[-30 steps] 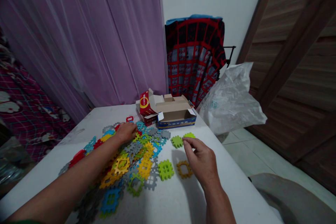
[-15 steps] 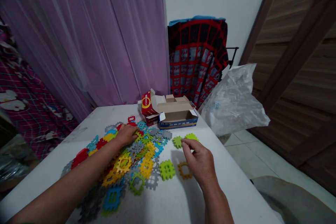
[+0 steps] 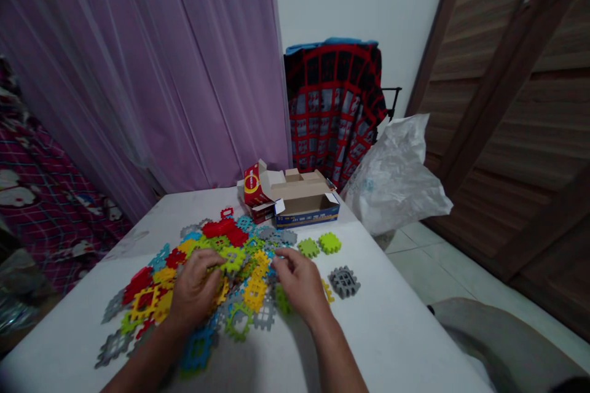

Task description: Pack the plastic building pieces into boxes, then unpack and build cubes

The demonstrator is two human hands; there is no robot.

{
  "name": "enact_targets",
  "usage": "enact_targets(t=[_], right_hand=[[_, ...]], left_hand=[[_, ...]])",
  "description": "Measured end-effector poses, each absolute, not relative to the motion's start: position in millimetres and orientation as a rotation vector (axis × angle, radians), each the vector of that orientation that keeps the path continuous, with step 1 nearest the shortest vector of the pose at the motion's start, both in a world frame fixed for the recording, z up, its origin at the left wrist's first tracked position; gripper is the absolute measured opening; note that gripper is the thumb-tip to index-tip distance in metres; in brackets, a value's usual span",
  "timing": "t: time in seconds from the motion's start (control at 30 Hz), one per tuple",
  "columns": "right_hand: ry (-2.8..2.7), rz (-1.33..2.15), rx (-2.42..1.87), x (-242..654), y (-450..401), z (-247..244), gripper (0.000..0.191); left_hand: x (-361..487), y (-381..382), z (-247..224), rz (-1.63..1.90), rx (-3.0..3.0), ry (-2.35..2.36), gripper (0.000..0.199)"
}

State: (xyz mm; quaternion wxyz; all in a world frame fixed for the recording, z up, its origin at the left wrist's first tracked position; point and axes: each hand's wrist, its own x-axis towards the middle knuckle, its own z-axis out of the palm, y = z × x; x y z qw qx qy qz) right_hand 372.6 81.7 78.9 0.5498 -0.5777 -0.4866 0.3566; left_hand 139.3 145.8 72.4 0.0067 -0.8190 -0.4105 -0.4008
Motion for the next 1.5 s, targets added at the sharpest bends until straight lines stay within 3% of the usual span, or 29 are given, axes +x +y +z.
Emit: enact_targets(t=[0.23,0.63,0.8,1.03,1.5], right_hand=[[-0.970,1.190,-1.166,343,82,89,0.043],[-0.988,1.254,-1.131,341,81,89,0.035],[-0.954,1.243,-1.125,345,80,89,0.037],[-0.967,1.304,-1.103,339,81,84,0.041],[-1.811,0.420,-1.516,339,56,104,0.048]], left_hand=[[155,123,64,-1.400,-2.552,-0.860,0.023],[152,110,47,-1.399,-2.606,-1.002,0.026],[150,106,49,-1.726,-2.698,-1.565,0.026],[166,107,71,-1.905,-2.825,-2.483,0.054],[164,109,84,-1.947,-2.780,-2.731,0.060]])
